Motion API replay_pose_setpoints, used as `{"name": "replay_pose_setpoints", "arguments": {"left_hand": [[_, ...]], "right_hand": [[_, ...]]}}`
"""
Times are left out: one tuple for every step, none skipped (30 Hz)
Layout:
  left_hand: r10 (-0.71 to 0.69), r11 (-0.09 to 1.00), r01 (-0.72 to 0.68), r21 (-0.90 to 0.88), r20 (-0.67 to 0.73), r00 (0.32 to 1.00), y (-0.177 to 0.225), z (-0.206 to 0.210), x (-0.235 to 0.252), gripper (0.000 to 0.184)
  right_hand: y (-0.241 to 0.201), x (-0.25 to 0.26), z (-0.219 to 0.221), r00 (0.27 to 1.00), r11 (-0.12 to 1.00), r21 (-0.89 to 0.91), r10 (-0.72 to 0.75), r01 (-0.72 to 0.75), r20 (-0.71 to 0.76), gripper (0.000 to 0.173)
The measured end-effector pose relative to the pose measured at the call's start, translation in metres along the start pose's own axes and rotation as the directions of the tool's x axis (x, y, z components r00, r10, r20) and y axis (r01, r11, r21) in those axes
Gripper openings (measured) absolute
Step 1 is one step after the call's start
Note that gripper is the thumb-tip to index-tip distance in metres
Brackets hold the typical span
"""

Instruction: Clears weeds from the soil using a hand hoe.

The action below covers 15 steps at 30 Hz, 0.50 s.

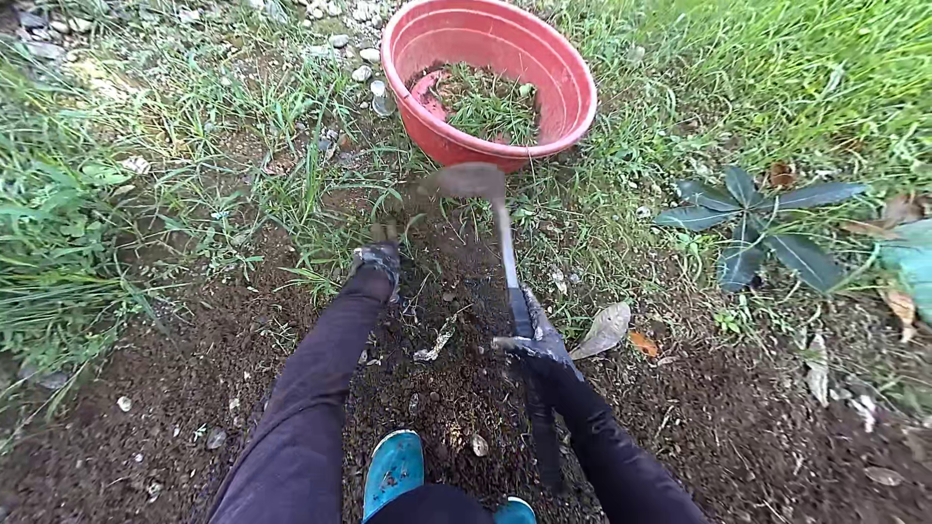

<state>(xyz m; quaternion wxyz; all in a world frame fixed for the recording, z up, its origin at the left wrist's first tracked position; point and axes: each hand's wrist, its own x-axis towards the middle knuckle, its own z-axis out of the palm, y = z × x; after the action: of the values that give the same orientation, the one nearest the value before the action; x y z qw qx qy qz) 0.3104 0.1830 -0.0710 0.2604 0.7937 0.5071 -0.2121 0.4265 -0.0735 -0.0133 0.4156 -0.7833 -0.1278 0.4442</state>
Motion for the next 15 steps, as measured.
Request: {"name": "replay_pose_setpoints", "arguments": {"left_hand": [[-0.047,0.999,0.047,-0.012,-0.049,0.998,-0.003,0.002,0.011,0.071],[-0.075,0.997,0.073,-0.03,-0.085,0.994,-0.006,0.005,0.013,0.059],[-0.085,0.996,0.083,-0.024,-0.085,0.993,-0.007,0.004,0.01,0.047],[-0.08,0.997,0.08,0.006,-0.063,0.995,-0.01,0.001,0.006,0.041],[-0.058,0.997,0.059,0.039,-0.046,0.997,-0.013,-0.001,0.003,0.038],[-0.029,0.999,0.031,0.04,-0.044,0.999,-0.016,-0.003,-0.002,0.038],[-0.003,1.0,0.004,0.027,-0.047,0.999,-0.02,-0.004,-0.005,0.038],[0.028,1.0,-0.027,0.004,-0.055,0.998,-0.026,-0.001,-0.007,0.038],[0.066,0.998,-0.067,-0.021,-0.054,0.996,-0.03,0.004,-0.01,0.038],[0.106,0.993,-0.108,-0.037,-0.041,0.993,-0.033,0.008,-0.017,0.038],[0.163,0.985,-0.165,-0.059,-0.028,0.986,-0.036,0.016,-0.027,0.039],[0.233,0.969,-0.232,-0.08,-0.006,0.973,-0.04,0.026,-0.039,0.039],[0.306,0.947,-0.301,-0.109,0.032,0.951,-0.043,0.033,-0.053,0.041],[0.376,0.919,-0.363,-0.154,0.065,0.924,-0.043,0.04,-0.07,0.04],[0.425,0.893,-0.398,-0.209,0.104,0.899,-0.043,0.048,-0.085,0.039]], "right_hand": [[-0.005,0.001,0.009,0.999,0.997,0.078,-0.015,0.018,-0.037,0.098],[-0.005,0.003,0.018,0.998,0.993,0.112,-0.02,0.026,-0.057,0.093],[-0.002,0.004,0.024,0.999,0.997,0.08,-0.01,0.013,-0.037,0.093],[0.005,0.006,0.026,1.0,1.0,-0.023,0.017,-0.016,0.023,0.094],[0.015,0.007,0.021,0.991,0.985,-0.167,0.061,-0.041,0.116,0.099],[0.023,0.007,0.013,0.974,0.956,-0.288,0.118,-0.059,0.191,0.106],[0.03,0.004,0.004,0.961,0.931,-0.359,0.162,-0.074,0.223,0.11],[0.031,0.0,-0.007,0.959,0.919,-0.387,0.177,-0.08,0.222,0.111],[0.028,-0.004,-0.019,0.964,0.915,-0.396,0.171,-0.078,0.205,0.11],[0.022,-0.007,-0.029,0.973,0.92,-0.387,0.145,-0.066,0.179,0.108],[0.016,-0.01,-0.034,0.982,0.937,-0.346,0.107,-0.048,0.156,0.108],[0.009,-0.012,-0.035,0.99,0.962,-0.272,0.057,-0.02,0.129,0.108],[0.001,-0.012,-0.032,0.996,0.983,-0.183,0.014,0.003,0.09,0.108],[-0.004,-0.012,-0.026,0.999,0.997,-0.08,-0.015,0.019,0.05,0.106],[-0.006,-0.014,-0.018,1.0,1.0,0.017,-0.022,0.021,0.009,0.104]]}}
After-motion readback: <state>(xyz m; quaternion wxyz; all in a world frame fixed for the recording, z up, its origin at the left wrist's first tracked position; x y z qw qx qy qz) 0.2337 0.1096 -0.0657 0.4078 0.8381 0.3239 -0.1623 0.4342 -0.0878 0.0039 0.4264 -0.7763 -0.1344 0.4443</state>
